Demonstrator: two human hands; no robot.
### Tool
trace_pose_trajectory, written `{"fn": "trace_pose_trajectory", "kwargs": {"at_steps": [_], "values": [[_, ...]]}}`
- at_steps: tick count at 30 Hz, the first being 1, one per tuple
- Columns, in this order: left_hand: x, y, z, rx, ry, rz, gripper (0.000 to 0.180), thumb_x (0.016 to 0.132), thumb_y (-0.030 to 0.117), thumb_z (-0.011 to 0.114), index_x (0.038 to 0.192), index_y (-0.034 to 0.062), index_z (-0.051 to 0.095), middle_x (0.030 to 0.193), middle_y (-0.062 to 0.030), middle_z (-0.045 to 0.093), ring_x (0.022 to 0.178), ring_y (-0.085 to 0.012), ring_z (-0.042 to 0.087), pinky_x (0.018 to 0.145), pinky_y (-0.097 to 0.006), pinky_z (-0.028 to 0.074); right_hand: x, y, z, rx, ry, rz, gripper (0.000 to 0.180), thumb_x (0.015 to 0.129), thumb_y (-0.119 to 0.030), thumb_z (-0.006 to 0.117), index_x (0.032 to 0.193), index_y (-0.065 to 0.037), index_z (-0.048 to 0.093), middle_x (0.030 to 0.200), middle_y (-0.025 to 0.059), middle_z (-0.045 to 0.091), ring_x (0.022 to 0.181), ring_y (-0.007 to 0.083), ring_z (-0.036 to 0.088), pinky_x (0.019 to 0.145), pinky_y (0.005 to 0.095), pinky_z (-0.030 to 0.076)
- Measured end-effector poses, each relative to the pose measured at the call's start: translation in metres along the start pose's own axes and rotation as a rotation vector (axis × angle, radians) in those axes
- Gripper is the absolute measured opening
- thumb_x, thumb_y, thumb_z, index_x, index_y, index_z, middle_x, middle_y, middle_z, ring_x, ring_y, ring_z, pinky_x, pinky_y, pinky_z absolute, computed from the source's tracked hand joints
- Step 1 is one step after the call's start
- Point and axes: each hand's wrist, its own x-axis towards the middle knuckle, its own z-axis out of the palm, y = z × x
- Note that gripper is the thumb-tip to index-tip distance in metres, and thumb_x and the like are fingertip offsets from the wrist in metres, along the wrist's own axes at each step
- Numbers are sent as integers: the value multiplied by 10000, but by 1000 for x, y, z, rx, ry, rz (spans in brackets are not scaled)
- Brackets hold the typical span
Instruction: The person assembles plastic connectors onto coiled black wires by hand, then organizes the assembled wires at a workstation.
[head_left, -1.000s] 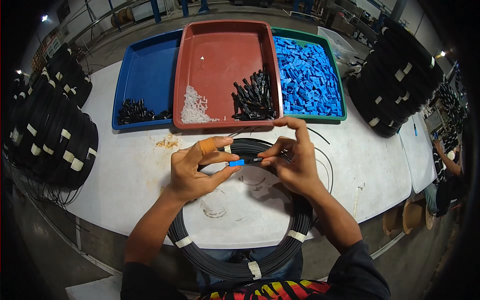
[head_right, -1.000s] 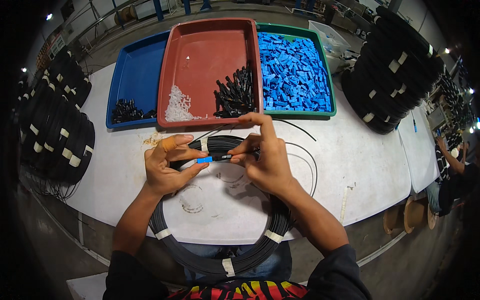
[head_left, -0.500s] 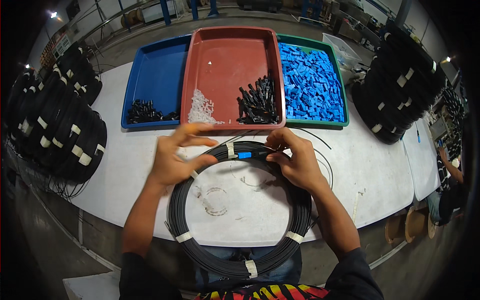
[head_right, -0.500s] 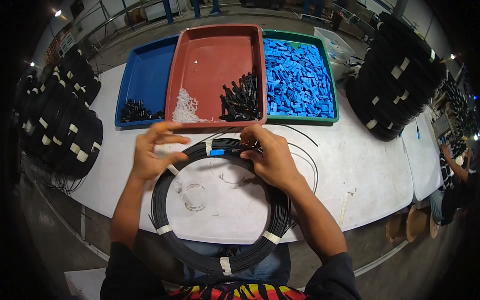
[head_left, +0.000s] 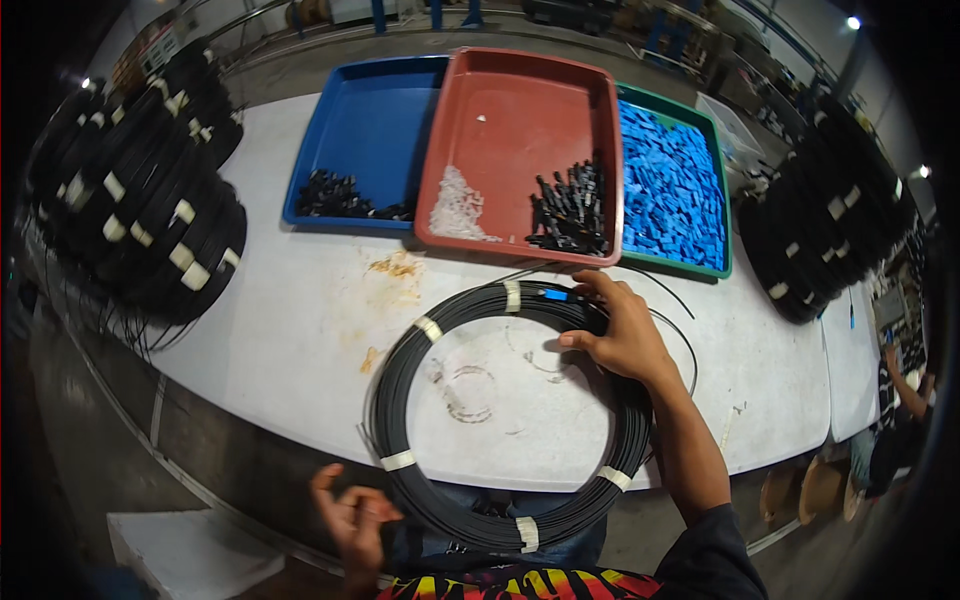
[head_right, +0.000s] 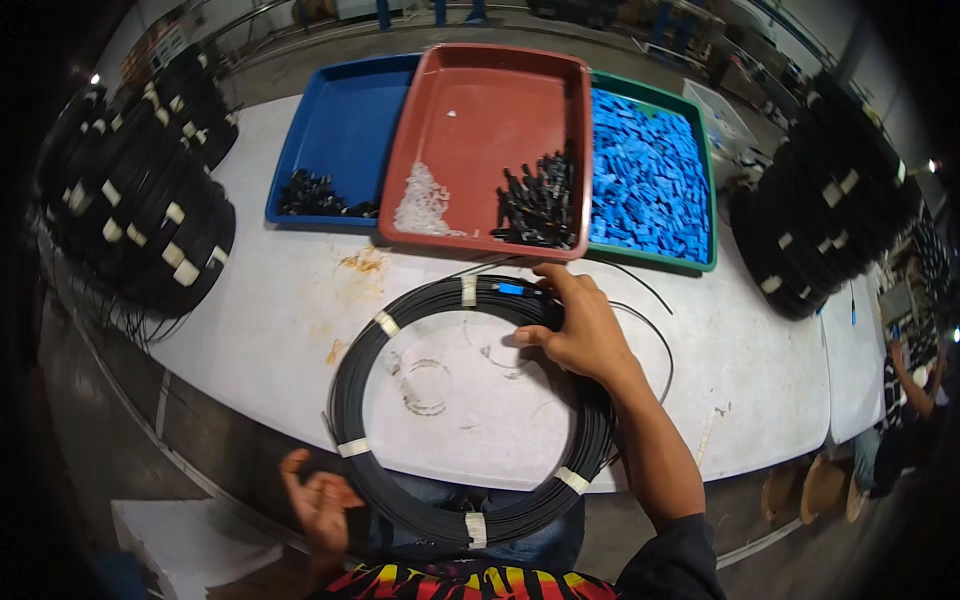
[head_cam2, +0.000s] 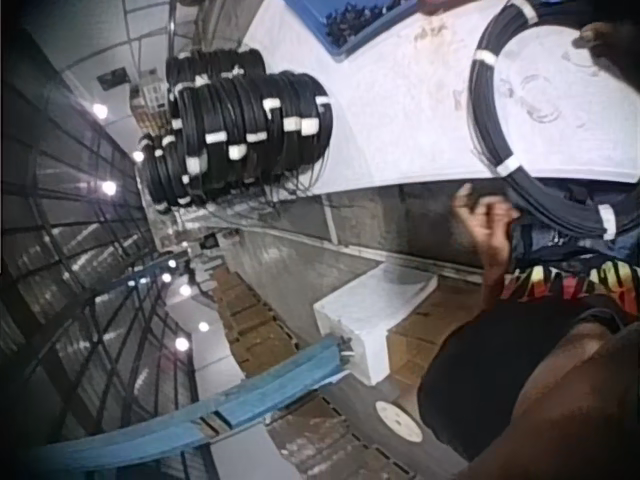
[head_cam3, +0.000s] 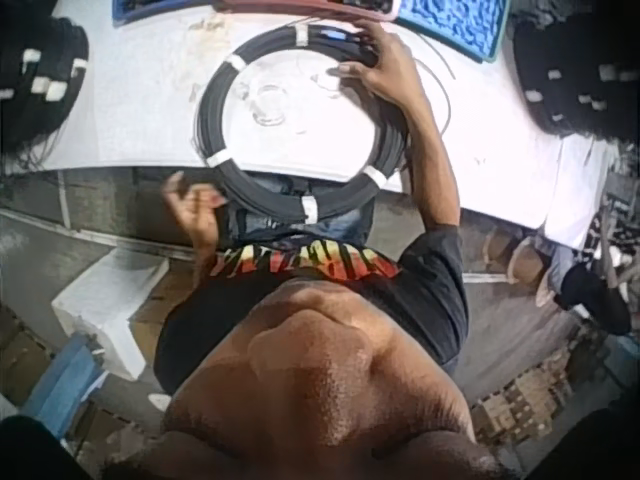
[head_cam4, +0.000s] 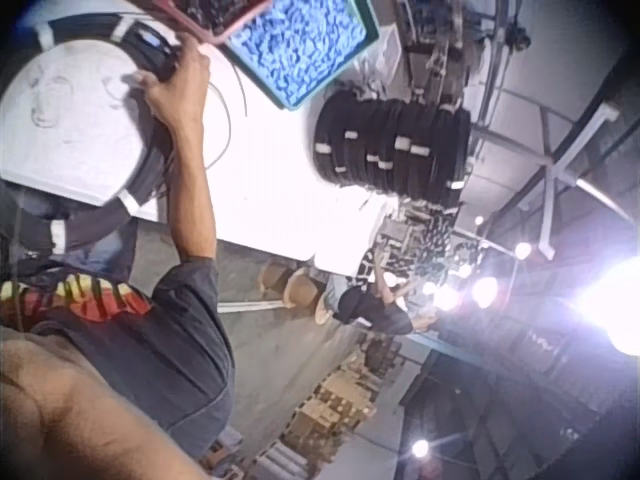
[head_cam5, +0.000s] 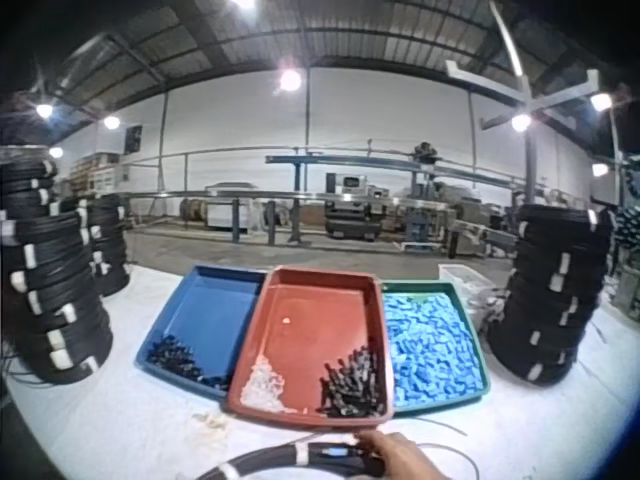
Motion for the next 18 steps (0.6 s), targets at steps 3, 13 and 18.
{"fn": "trace_pose_trajectory", "kwargs": {"at_steps": [3, 13, 18], "values": [[-25, -18, 14, -229, -106, -210, 867, 920, 147, 744, 1523, 218, 124, 1030, -102, 609, 827, -133, 565, 806, -305, 513, 3, -6, -1, 5, -8, -17, 741, 676, -202, 929, 1311, -30, 588, 1090, 240, 721, 1027, 375, 690, 929, 437, 531], [-26, 6, 22, -672, -193, -74, 794, 817, 307, 865, 1403, 135, 357, 1127, -95, 566, 882, -240, 657, 796, -447, 533, -32, -70, -6, 322, 281, -158, 680, 679, 7, 853, 1299, -24, 575, 1044, 143, 741, 896, 190, 723, 819, 329, 577], [7, 62, 4, -621, -358, 336, 557, 871, 282, 825, 1205, -6, 484, 1015, -45, 516, 703, -152, 562, 646, -310, 439, -17, -122, -23, 453, 378, -346, 701, 675, 12, 840, 1312, -7, 549, 1111, 116, 652, 1052, 170, 644, 866, 311, 563]]}}
